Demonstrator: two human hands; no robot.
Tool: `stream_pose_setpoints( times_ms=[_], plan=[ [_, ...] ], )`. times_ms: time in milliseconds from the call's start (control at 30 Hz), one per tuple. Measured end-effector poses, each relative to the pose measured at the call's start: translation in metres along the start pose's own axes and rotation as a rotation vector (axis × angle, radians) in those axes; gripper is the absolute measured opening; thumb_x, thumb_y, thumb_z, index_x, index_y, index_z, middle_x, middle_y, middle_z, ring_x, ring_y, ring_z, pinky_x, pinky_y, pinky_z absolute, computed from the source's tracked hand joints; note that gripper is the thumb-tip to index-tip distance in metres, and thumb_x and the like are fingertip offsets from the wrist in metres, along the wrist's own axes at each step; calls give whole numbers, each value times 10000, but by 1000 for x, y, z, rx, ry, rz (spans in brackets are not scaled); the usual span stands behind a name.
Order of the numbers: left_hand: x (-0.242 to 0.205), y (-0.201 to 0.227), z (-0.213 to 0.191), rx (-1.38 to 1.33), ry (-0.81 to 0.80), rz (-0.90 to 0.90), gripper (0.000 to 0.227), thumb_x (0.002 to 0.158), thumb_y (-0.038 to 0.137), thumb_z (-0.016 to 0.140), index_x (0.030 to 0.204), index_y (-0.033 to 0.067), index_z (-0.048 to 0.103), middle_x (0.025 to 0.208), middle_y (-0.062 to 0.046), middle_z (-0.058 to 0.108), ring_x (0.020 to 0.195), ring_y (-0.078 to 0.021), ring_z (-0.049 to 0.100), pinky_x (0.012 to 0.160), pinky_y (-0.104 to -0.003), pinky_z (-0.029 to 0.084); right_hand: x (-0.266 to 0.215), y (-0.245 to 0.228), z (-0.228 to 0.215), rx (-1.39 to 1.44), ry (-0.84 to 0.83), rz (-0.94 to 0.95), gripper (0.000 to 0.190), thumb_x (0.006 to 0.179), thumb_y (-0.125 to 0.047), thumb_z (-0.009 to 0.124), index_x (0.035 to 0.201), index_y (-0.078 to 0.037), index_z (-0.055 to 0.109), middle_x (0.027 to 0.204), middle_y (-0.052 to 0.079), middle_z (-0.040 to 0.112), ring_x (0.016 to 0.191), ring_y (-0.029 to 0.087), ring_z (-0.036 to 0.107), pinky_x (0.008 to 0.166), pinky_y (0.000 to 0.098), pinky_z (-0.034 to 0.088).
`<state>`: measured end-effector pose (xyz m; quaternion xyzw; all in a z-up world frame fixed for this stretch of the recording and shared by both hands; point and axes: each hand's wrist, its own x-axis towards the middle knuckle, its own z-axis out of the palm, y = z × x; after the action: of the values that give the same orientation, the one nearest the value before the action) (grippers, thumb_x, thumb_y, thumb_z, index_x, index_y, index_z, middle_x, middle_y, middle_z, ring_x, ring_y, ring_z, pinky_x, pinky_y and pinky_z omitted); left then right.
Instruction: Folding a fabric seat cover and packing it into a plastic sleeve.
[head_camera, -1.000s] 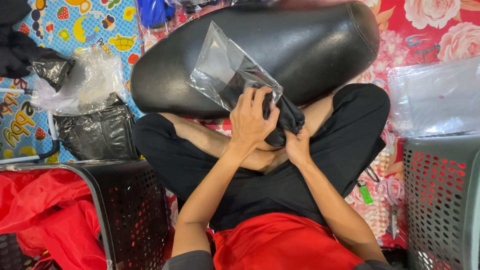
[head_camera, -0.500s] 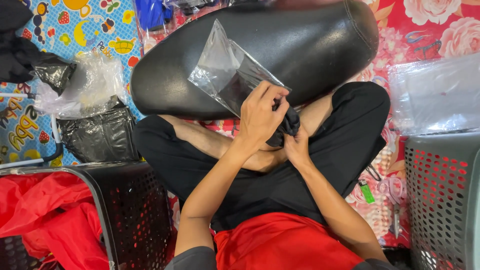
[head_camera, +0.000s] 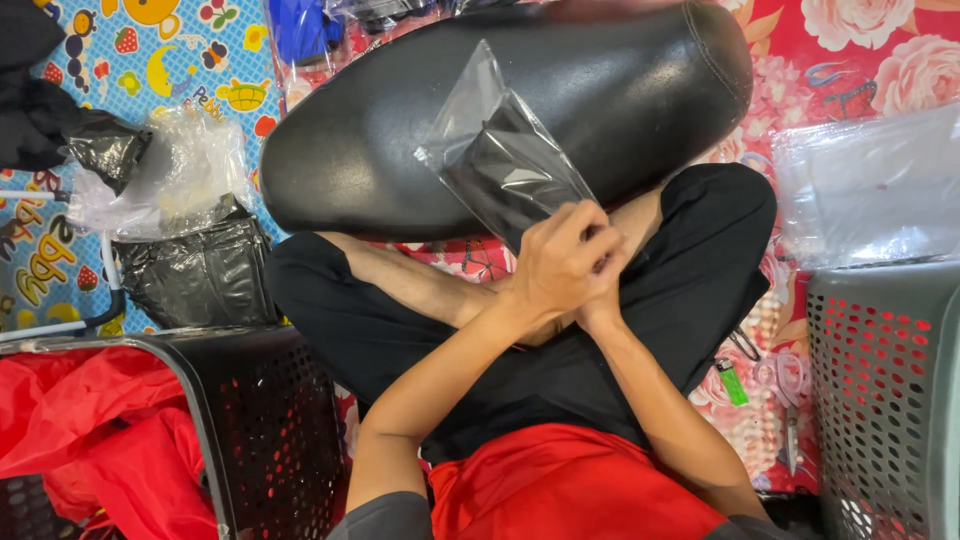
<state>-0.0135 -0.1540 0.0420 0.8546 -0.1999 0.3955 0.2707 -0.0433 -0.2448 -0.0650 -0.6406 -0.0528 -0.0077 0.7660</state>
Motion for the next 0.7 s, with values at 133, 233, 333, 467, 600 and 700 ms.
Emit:
stream_pose_setpoints(
  times_ms=[133, 233, 333, 467, 600, 700],
  plan=[
    [-13, 13, 10, 37, 10, 58, 170, 865, 143, 617, 714, 180, 551, 818, 22, 462, 620, -180, 517, 546, -276, 488, 6, -6, 7, 80, 92, 103, 141, 1027, -71, 598, 1024, 9, 713, 924, 107, 727, 876, 166, 653, 825, 385, 557],
    [-19, 6, 10, 37, 20, 101, 193, 926, 171, 581, 738, 179, 538, 854, 7, 496, 670, -202, 538, 580, -287, 488, 10, -9, 12, 160, 185, 210, 133, 1013, -98, 629, 1021, 10, 706, 925, 101, 729, 857, 152, 652, 804, 360, 565],
    [-29, -9, 1, 31, -31, 23, 155, 944, 165, 585, 1048, 170, 699, 950, -63, 507, 742, -292, 495, 634, -384, 421, 14, -13, 16, 233, 277, 320, 142, 998, -125, 661, 1018, 11, 700, 925, 94, 732, 839, 137, 651, 783, 335, 572],
    [-43, -23, -24, 59, -139, -51, 316, 847, 252, 695, 1147, 151, 691, 1009, -65, 549, 814, -290, 547, 675, -397, 451, 24, -38, 27, 343, 420, 482, 205, 955, -154, 739, 1016, 29, 671, 889, 80, 687, 798, 136, 624, 728, 284, 557],
    [-60, -31, -38, 90, -193, -108, 375, 806, 191, 698, 1175, 126, 676, 1027, -83, 552, 829, -287, 556, 669, -401, 440, 37, -91, 38, 657, 363, 603, 214, 915, -134, 786, 1001, 24, 671, 861, 88, 657, 779, 220, 676, 681, 344, 567],
    [-76, -42, -36, 204, -197, -179, 429, 746, 151, 682, 1174, 152, 652, 1054, -82, 544, 833, -295, 559, 655, -417, 458, 34, -39, 23, 824, 370, 673, 149, 909, -70, 759, 1031, 4, 715, 934, 81, 715, 850, 199, 691, 779, 345, 578]
  ],
)
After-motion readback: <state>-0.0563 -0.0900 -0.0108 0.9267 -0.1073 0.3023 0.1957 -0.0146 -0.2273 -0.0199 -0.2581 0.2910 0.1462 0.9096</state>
